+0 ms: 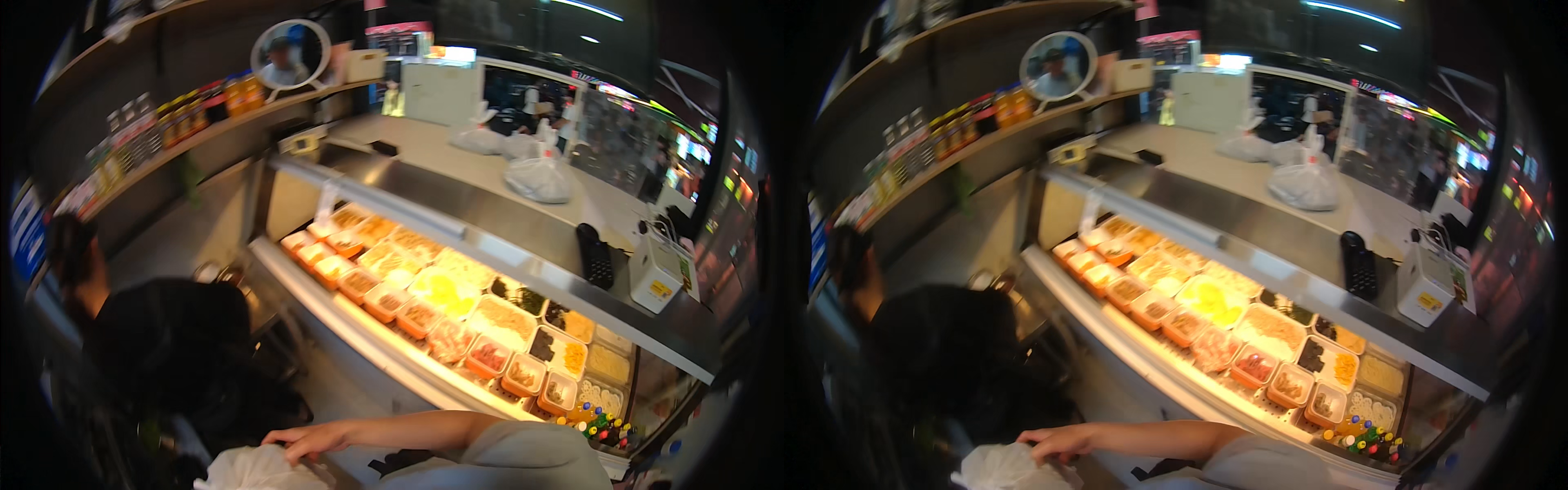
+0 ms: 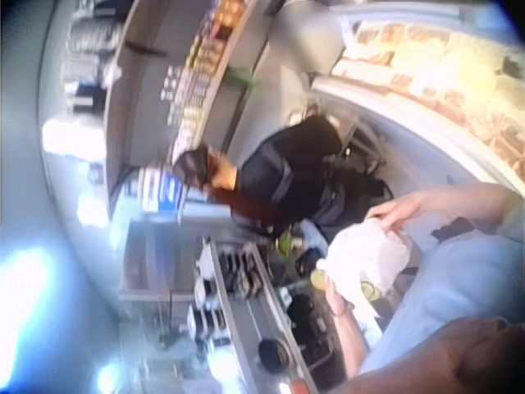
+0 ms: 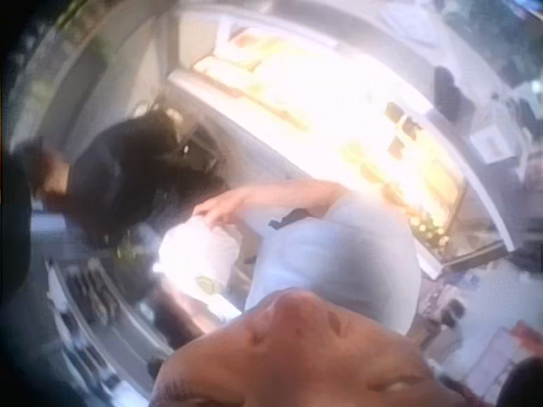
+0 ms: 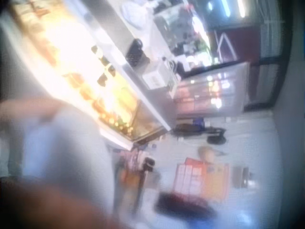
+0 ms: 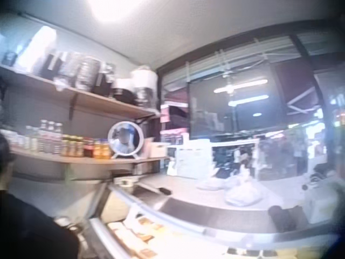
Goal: The person assembles a food order by transferring noodles from a plastic bag into a black tray, then adds various toppings from a refrigerated display case. They place the completed tray into a plastic bag and tie it shut for delivery.
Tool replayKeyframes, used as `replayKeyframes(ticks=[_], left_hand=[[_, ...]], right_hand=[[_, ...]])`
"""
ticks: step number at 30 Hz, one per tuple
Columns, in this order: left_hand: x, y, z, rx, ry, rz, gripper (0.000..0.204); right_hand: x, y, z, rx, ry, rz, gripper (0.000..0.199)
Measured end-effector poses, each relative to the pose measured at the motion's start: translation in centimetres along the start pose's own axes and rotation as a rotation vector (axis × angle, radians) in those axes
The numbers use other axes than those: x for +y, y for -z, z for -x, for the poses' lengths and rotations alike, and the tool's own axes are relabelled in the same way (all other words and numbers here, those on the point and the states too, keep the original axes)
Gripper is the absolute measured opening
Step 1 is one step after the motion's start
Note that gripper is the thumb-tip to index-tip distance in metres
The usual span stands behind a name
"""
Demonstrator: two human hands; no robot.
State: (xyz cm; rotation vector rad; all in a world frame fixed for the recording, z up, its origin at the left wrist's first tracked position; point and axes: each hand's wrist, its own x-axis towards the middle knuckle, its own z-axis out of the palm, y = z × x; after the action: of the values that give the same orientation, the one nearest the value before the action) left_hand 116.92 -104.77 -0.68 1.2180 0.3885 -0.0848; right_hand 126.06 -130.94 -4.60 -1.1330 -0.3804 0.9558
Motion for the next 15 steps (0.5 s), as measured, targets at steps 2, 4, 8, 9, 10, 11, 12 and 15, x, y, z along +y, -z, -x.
replayKeyframes(ticks=[2, 4, 8, 9, 10, 11, 12, 15], left_hand=[[2.2, -8.1, -4.8, -0.222, 0.166, 0.0, 0.053], [4.1, -16.1, -9.7, -0.53, 0.295, 0.003, 0.055], [2.4, -32.8, -18.0, -1.09, 0.031, -0.02, 0.042], [1.9, -36.4, -19.4, -1.072, -0.156, -0.158, 0.04], [1.3, -40.3, -20.4, -1.072, -0.333, -0.282, 0.038], [1.3, -44.1, -21.1, -1.098, -0.399, -0.362, 0.033], [0.3, -47.7, -22.1, -1.151, -0.434, -0.255, 0.031], [0.1, -58.1, -22.9, -1.208, -1.003, -0.426, 0.028]], right_hand=[[-1.7, 5.6, 7.1, 0.161, -0.001, -0.13, 0.069], [-1.5, 9.7, 13.7, 0.341, 0.145, -0.212, 0.078], [-1.8, 12.3, 25.3, 0.709, 0.504, -0.243, 0.076], [-4.0, 11.1, 28.0, 0.808, 0.521, -0.231, 0.075], [-3.6, 11.3, 30.0, 0.929, 0.591, -0.272, 0.075], [-3.7, 11.3, 31.9, 0.988, 0.695, -0.248, 0.076], [-2.4, 11.6, 33.8, 1.032, 0.769, -0.346, 0.075], [-3.9, 9.2, 35.7, 1.467, 1.017, -0.404, 0.059]])
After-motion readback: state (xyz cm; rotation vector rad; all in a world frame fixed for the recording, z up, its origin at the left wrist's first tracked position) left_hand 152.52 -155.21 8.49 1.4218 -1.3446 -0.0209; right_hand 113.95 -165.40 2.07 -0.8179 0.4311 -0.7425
